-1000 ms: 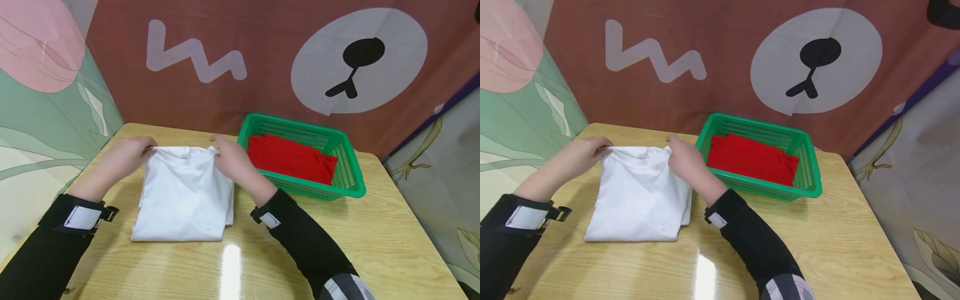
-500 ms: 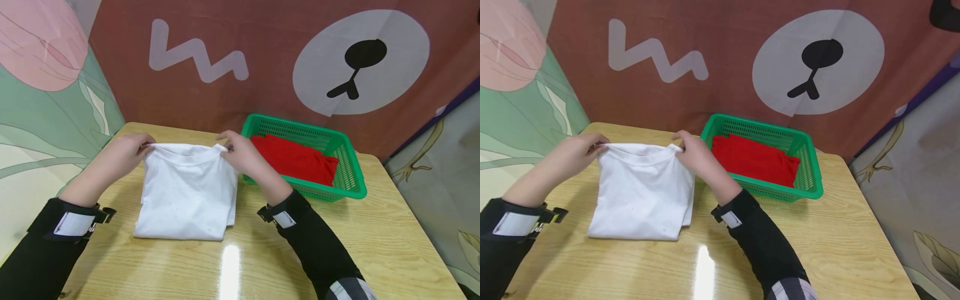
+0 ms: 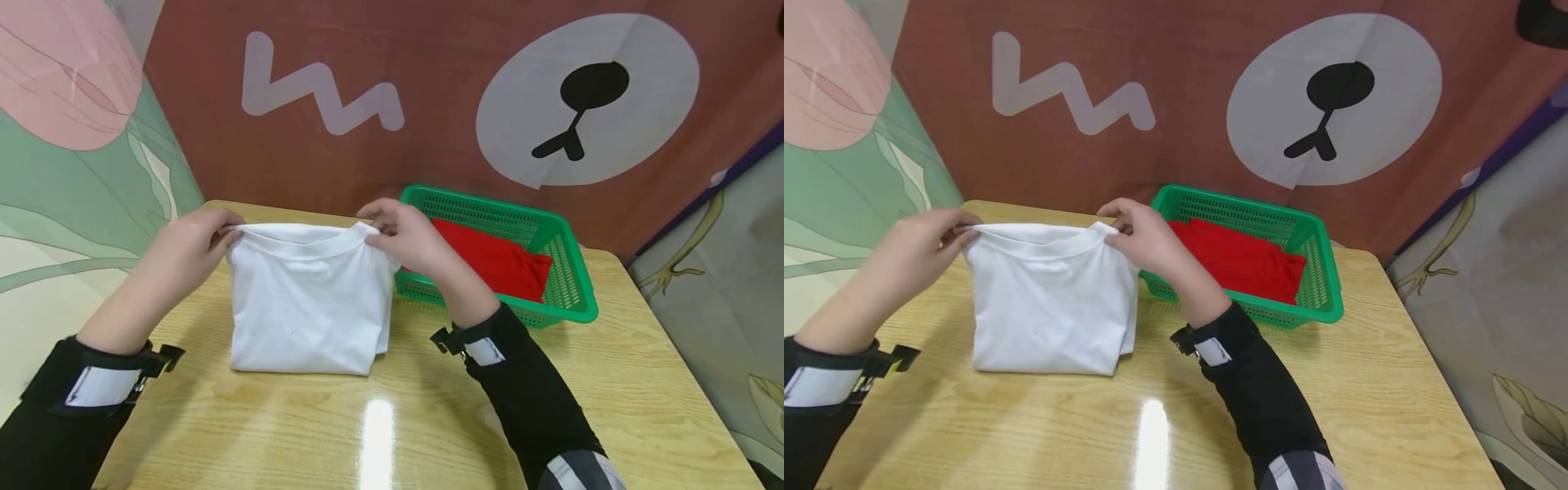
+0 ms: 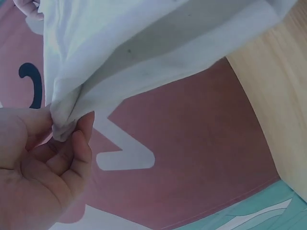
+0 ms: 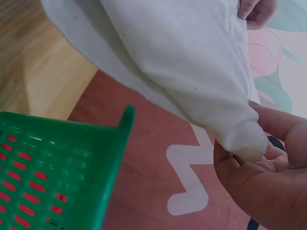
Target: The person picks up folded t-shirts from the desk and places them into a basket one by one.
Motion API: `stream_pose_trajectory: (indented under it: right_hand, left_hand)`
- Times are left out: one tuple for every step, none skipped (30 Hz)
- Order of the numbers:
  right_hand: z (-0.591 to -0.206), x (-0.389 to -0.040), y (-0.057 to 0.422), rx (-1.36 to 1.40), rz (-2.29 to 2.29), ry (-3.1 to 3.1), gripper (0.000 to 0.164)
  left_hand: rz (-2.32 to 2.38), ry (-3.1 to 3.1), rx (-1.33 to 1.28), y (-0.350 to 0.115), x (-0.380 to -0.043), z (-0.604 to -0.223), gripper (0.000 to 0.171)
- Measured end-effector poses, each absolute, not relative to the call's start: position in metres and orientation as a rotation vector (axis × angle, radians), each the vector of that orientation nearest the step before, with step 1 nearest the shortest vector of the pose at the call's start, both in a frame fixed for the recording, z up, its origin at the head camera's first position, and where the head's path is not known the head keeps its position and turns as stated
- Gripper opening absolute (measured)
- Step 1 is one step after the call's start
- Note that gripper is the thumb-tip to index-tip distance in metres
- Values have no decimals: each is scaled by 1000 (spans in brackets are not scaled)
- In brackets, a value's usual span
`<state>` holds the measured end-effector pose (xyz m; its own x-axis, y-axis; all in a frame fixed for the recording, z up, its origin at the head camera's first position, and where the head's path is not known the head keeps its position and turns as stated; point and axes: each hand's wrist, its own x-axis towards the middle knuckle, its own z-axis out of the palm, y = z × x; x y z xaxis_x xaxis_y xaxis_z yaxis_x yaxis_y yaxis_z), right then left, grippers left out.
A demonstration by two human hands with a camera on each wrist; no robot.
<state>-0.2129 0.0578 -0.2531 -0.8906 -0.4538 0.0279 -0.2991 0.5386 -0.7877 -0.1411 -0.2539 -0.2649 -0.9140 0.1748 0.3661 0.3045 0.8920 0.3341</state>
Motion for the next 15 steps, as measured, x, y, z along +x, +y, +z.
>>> stream_pose_trajectory:
  right_hand:
    - [-251, -212, 59, -637, -1279, 2597, 38]
    - [-250, -212, 60, -630, -1283, 2599, 38]
    - [-248, -211, 61, -624, -1288, 2601, 38]
    - [-247, -211, 63, -616, -1294, 2603, 37]
    - [-245, -211, 64, -607, -1300, 2607, 37]
    - [-244, -210, 66, -599, -1312, 2608, 37]
    - [-243, -210, 68, -595, -1321, 2609, 36]
    - [-241, -209, 70, -590, -1326, 2613, 36]
    - [-240, -209, 72, -586, -1327, 2618, 35]
    - [-239, -209, 74, -582, -1328, 2624, 35]
    - [-237, -209, 75, -580, -1325, 2630, 34]
    - [-236, -208, 78, -578, -1323, 2633, 33]
    - [-235, -208, 80, -573, -1317, 2640, 33]
    - [-234, -208, 82, -569, -1312, 2644, 33]
    - [-233, -208, 84, -565, -1312, 2644, 32]
  left_hand:
    - [-558, -2723, -355, -253, -140, -264, 16]
    - [-560, -2717, -352, -253, -139, -263, 16]
    - [-560, -2709, -350, -252, -138, -262, 16]
    - [-562, -2700, -351, -251, -137, -261, 16]
    - [-565, -2691, -352, -250, -136, -260, 16]
    - [-569, -2683, -356, -249, -135, -259, 17]
    - [-572, -2676, -360, -248, -135, -258, 17]
    - [-572, -2673, -358, -246, -135, -257, 17]
    - [-571, -2670, -363, -245, -135, -255, 18]
    - [-570, -2670, -367, -243, -135, -254, 18]
    - [-569, -2670, -371, -242, -135, -252, 19]
    - [-569, -2670, -375, -240, -135, -251, 19]
    - [-571, -2669, -376, -238, -135, -249, 19]
    - [-571, -2669, -378, -237, -136, -248, 19]
    - [-574, -2668, -381, -235, -136, -247, 19]
